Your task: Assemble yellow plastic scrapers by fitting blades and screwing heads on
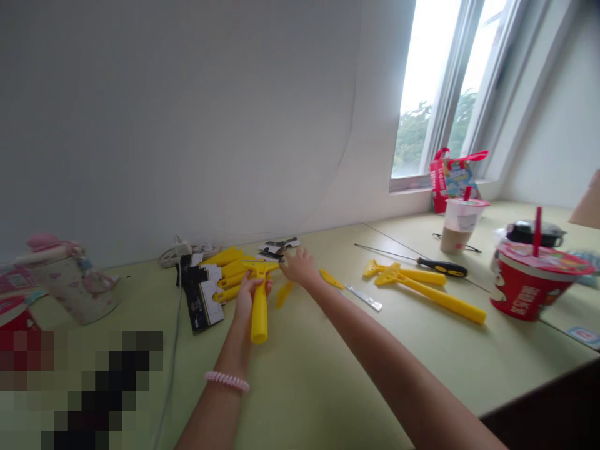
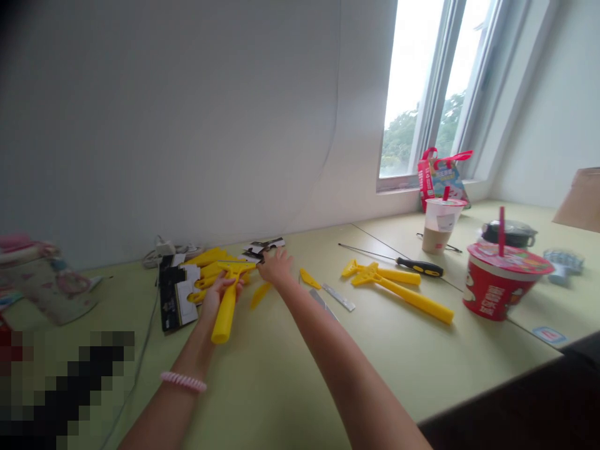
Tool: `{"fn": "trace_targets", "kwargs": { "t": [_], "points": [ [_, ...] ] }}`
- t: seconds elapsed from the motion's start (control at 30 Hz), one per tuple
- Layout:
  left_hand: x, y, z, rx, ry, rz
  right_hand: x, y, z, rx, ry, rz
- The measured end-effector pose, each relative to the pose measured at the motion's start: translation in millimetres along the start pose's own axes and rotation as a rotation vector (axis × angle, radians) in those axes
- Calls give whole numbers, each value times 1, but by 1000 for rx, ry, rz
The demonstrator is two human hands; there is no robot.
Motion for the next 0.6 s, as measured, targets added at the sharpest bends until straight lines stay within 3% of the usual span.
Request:
{"fn": "trace_targets", "kwargs": {
  "t": [0.1, 0.3, 0.47, 0.6],
  "points": [
    [-21, -5, 12, 28, 26, -21, -45, -13, -10, -38, -5, 48],
    [-37, -17, 34, 13, 38, -28, -104, -36, -48, -45, -180, 173],
    [-33, -11, 35, 11, 87, -34, -107, -26, -77, -19, -320, 145],
    [-23, -5, 27, 49, 117, -44, -85, -8, -71, 44, -303, 153]
  ]
}}
Point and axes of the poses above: each hand's wrist, its own x-axis away from the middle knuckle, its own z-axis out of the back of the hand, y = z × x, the point moved 7 cm from there along -x, towards the middle knuckle, and after that the axes turned 7 degrees about x, right-handed, at the moved point
